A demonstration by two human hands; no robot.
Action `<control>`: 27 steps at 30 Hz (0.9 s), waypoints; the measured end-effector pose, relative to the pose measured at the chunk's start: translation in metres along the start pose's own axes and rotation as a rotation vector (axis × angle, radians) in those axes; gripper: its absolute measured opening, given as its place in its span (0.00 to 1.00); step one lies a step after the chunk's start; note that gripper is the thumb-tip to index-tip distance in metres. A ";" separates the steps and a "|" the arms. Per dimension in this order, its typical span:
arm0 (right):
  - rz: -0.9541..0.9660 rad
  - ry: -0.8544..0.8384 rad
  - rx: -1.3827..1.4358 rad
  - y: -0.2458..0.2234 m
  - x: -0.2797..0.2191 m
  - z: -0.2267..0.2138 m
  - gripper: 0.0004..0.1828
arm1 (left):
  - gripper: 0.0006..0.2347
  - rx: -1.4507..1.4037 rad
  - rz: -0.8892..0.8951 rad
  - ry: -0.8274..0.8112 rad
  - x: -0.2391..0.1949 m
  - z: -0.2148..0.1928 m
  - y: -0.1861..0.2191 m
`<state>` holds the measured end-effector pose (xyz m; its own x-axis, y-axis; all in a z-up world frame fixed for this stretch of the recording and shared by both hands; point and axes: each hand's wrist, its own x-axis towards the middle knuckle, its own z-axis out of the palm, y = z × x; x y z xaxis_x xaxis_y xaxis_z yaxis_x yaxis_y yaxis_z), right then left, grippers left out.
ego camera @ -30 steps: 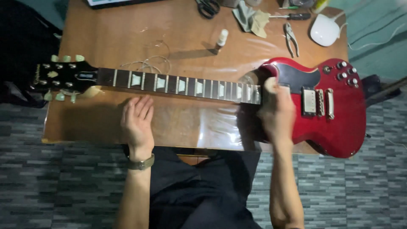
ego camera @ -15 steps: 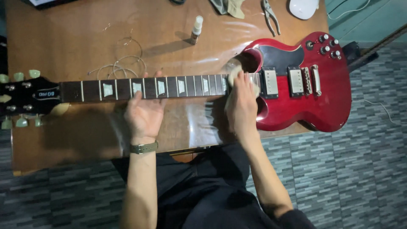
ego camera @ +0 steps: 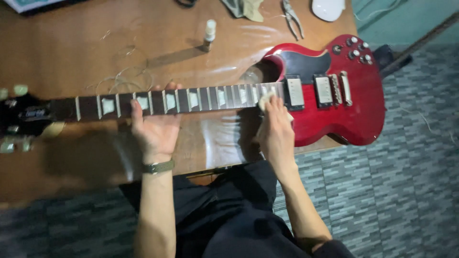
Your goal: The person cleans a red electric guitar resting on a wooden table using a beige cloth. They wipe the body, pickups, and control knobs, then move to the fretboard and headstock, wiping the strings and frets.
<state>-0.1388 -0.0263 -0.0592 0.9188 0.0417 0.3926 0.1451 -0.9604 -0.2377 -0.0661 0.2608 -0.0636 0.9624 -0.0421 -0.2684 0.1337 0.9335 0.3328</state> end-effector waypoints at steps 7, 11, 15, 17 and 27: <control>-0.048 -0.037 0.069 -0.061 0.048 0.030 0.28 | 0.32 -0.409 0.099 0.030 -0.020 -0.011 0.030; -0.173 -0.152 0.489 -0.196 0.062 0.063 0.21 | 0.35 -0.397 0.133 -0.126 -0.019 -0.051 0.046; -0.421 -0.106 0.263 -0.233 0.104 0.088 0.24 | 0.35 -0.456 0.104 -0.116 -0.034 -0.030 0.059; -0.455 -0.023 0.296 -0.247 0.105 0.101 0.19 | 0.35 -0.414 0.101 0.014 -0.040 -0.021 0.062; -0.387 -0.179 0.193 -0.299 0.130 0.127 0.17 | 0.38 -0.476 0.071 0.272 -0.046 -0.006 0.082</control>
<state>-0.0161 0.3018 -0.0503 0.8302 0.4500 0.3291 0.5396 -0.7969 -0.2715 -0.1013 0.3416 -0.0292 0.8609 0.0618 -0.5050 -0.1121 0.9912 -0.0697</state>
